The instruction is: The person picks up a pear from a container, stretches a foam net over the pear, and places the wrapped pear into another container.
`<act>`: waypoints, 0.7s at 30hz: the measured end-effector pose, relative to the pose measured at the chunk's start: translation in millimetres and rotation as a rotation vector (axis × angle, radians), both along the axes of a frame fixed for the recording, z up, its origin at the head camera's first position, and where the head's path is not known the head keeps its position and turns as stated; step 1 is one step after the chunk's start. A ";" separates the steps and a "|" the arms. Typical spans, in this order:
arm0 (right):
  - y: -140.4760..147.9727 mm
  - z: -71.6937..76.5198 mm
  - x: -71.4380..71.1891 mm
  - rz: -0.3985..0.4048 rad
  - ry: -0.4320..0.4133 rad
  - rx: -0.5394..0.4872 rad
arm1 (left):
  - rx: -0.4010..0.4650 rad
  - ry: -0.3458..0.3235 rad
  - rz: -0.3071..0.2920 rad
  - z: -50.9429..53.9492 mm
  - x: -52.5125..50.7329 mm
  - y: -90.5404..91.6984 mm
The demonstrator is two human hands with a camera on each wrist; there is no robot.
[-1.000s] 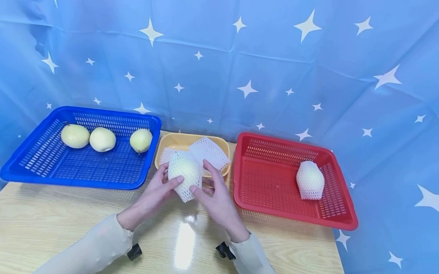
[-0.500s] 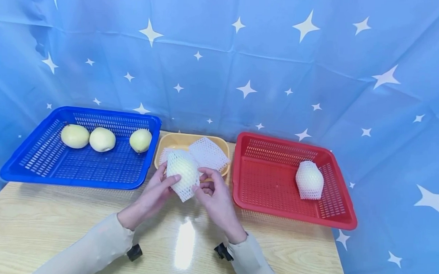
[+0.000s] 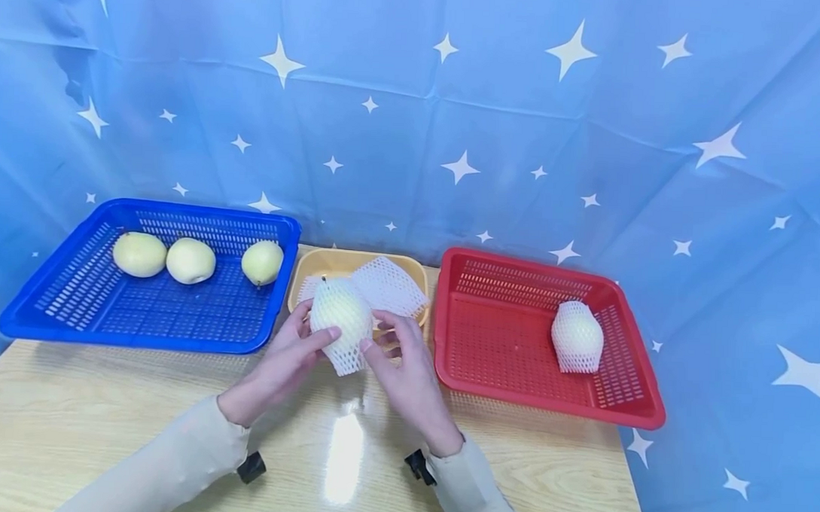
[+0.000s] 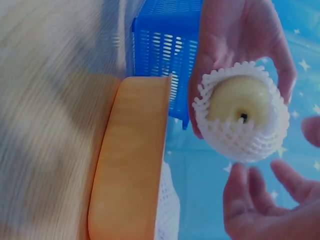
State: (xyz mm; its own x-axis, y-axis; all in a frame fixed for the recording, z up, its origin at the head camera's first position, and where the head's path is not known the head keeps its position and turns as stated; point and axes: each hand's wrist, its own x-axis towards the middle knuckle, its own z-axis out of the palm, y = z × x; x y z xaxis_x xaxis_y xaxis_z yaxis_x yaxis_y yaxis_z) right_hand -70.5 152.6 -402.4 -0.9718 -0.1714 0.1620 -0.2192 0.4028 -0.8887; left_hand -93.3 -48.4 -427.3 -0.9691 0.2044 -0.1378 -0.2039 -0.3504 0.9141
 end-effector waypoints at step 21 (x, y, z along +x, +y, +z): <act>-4.7 -3.2 -18.3 0.056 -0.260 -0.205 | 0.093 0.147 -0.164 7.3 10.2 -5.4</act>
State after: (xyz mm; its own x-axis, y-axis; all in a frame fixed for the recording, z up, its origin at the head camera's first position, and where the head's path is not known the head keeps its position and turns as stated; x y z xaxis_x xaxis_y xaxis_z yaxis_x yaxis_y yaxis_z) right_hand -88.8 147.8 -405.6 -0.9751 -0.2153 -0.0530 0.0083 0.2033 -0.9791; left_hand -83.1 -53.8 -419.9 -0.9301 0.3662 0.0292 -0.1321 -0.4076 0.9036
